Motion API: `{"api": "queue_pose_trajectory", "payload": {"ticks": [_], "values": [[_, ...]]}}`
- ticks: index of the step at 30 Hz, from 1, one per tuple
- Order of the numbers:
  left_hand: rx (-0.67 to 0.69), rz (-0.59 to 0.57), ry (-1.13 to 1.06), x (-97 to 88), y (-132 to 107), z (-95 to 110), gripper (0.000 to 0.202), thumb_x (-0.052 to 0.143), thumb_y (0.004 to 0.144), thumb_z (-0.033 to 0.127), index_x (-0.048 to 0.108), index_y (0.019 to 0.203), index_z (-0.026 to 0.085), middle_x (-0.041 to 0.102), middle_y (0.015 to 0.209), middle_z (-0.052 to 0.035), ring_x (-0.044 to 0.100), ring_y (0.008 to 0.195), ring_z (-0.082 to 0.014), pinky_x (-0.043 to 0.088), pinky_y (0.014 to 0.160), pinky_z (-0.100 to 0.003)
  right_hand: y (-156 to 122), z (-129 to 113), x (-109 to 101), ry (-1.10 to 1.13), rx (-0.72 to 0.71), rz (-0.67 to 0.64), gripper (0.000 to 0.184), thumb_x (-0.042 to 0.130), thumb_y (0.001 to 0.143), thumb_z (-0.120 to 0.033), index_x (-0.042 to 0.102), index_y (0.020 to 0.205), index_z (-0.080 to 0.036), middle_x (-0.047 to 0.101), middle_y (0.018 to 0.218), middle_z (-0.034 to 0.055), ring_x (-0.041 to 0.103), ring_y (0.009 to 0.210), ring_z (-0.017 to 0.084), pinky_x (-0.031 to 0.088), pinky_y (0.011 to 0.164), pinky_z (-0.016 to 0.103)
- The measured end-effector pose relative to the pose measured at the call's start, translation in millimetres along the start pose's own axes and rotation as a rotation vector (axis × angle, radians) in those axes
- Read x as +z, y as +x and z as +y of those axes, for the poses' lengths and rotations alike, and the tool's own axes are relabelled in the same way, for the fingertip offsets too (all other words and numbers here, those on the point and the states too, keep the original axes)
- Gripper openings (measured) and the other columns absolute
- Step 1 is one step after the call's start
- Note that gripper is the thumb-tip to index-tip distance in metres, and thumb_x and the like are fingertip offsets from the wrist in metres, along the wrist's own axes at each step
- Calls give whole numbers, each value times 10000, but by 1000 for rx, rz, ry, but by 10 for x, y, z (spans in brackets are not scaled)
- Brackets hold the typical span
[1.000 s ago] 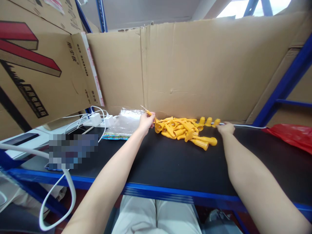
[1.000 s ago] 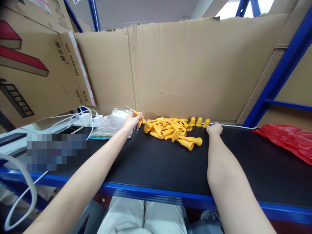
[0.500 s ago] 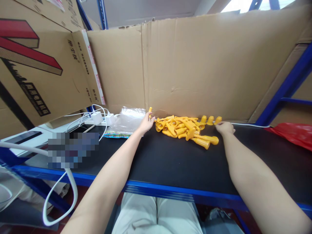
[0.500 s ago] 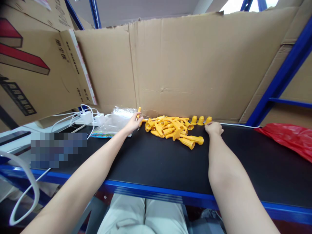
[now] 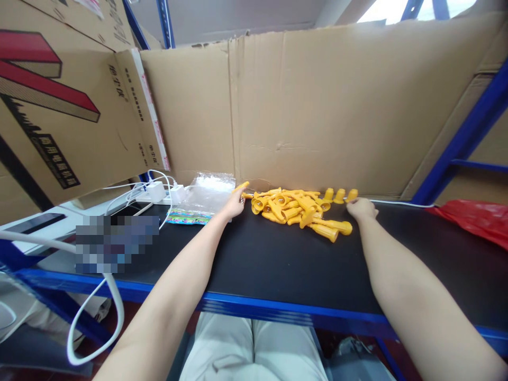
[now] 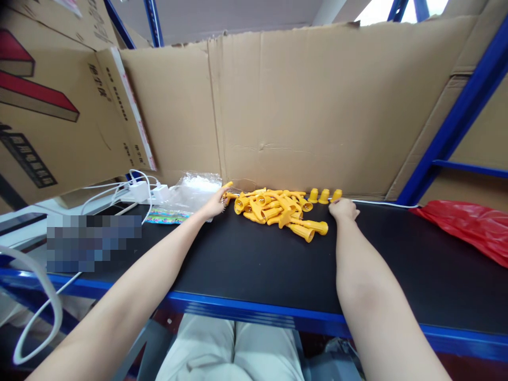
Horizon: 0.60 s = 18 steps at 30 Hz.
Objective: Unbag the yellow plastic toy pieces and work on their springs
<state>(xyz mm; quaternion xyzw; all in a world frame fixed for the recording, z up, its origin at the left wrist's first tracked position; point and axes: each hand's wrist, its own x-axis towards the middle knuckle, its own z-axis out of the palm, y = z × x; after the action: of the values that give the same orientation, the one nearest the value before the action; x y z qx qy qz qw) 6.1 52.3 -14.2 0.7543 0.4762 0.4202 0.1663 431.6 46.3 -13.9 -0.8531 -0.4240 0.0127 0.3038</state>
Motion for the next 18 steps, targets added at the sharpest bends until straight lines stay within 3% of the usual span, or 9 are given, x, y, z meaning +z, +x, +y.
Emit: {"api": "queue_pose_trajectory", "payload": {"ticks": [9, 12, 15, 18], "values": [[-71, -122, 305, 28, 13, -70, 652, 457, 679, -37, 496, 1315, 103, 515, 1360, -176, 457, 1287, -263, 361, 1070, -397, 38, 21, 49, 7, -28, 63, 179, 557, 742, -195, 701, 848, -188, 663, 1027, 128, 586, 1053, 317, 433, 907, 461], [-117, -174, 377, 12, -5, -19, 527, 439, 731, -13, 552, 1236, 85, 554, 1304, -195, 506, 1230, -267, 397, 1025, -381, -32, -16, 13, -13, -27, 78, 213, 541, 756, -179, 703, 894, -183, 662, 1037, 134, 596, 1050, 301, 449, 888, 430], [-109, -154, 427, 4, -20, 53, 349, 397, 842, 77, 611, 1117, 100, 615, 1204, -183, 547, 1165, -256, 413, 996, -377, -107, -95, -52, -16, -40, 118, 253, 503, 800, -192, 696, 961, -166, 652, 1068, 155, 603, 1034, 294, 458, 863, 412], [-101, -128, 461, 19, -37, 101, 299, 395, 899, 179, 616, 1076, 83, 618, 1168, -199, 554, 1146, -261, 418, 985, -371, -149, -241, -124, 40, -100, 162, 280, 475, 823, -207, 689, 997, -158, 650, 1082, 164, 613, 1004, 284, 464, 833, 382]]}}
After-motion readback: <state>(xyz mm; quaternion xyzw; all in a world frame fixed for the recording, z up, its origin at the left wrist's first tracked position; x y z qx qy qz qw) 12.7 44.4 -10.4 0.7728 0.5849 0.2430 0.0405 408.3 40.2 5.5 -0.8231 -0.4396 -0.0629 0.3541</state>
